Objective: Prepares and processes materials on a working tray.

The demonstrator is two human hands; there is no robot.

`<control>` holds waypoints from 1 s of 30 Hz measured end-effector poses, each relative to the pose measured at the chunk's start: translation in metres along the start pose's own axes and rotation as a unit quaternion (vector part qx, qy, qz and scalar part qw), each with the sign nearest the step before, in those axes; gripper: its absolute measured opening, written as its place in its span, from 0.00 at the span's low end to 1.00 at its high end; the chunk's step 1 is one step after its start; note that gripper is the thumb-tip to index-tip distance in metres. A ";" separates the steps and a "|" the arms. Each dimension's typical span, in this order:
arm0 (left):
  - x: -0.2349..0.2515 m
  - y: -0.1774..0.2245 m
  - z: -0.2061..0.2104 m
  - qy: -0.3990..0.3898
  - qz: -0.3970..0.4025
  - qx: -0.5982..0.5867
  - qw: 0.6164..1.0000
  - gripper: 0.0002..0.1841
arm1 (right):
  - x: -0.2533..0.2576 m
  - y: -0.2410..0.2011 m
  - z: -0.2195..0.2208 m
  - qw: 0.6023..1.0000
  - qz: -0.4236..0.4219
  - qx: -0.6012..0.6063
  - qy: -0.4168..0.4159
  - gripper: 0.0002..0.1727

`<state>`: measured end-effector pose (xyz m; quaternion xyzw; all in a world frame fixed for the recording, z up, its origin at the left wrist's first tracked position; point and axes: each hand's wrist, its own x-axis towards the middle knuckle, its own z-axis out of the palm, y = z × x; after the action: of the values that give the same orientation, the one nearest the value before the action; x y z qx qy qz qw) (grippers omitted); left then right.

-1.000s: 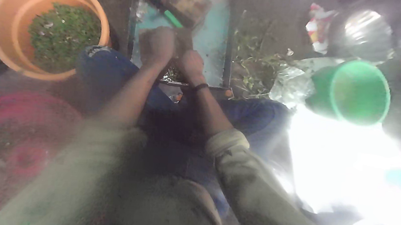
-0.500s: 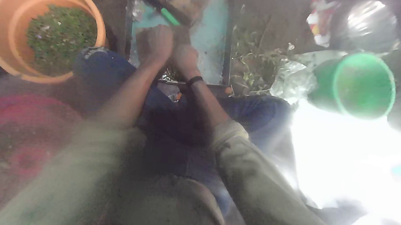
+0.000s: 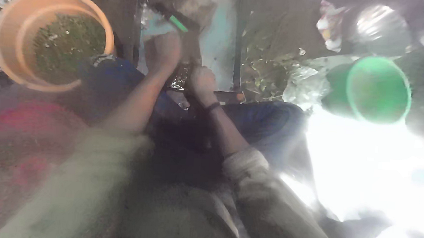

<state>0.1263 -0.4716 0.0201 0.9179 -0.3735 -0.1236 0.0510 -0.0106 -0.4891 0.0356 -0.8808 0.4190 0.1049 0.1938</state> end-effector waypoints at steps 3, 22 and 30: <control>-0.003 0.001 -0.001 0.017 -0.002 0.014 1.000 0.13 | 0.031 -0.018 -0.004 1.000 -0.006 -0.005 -0.010 0.20; -0.006 0.009 -0.015 -0.036 -0.015 -0.005 0.999 0.14 | -0.009 0.001 0.018 1.000 0.006 -0.013 -0.003 0.34; -0.011 0.009 -0.014 -0.024 -0.017 0.037 0.999 0.11 | 0.034 -0.023 0.002 1.000 -0.018 -0.013 -0.021 0.18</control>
<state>0.1162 -0.4699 0.0375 0.9223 -0.3631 -0.1321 0.0059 0.0285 -0.4984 0.0278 -0.8881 0.3978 0.1258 0.1930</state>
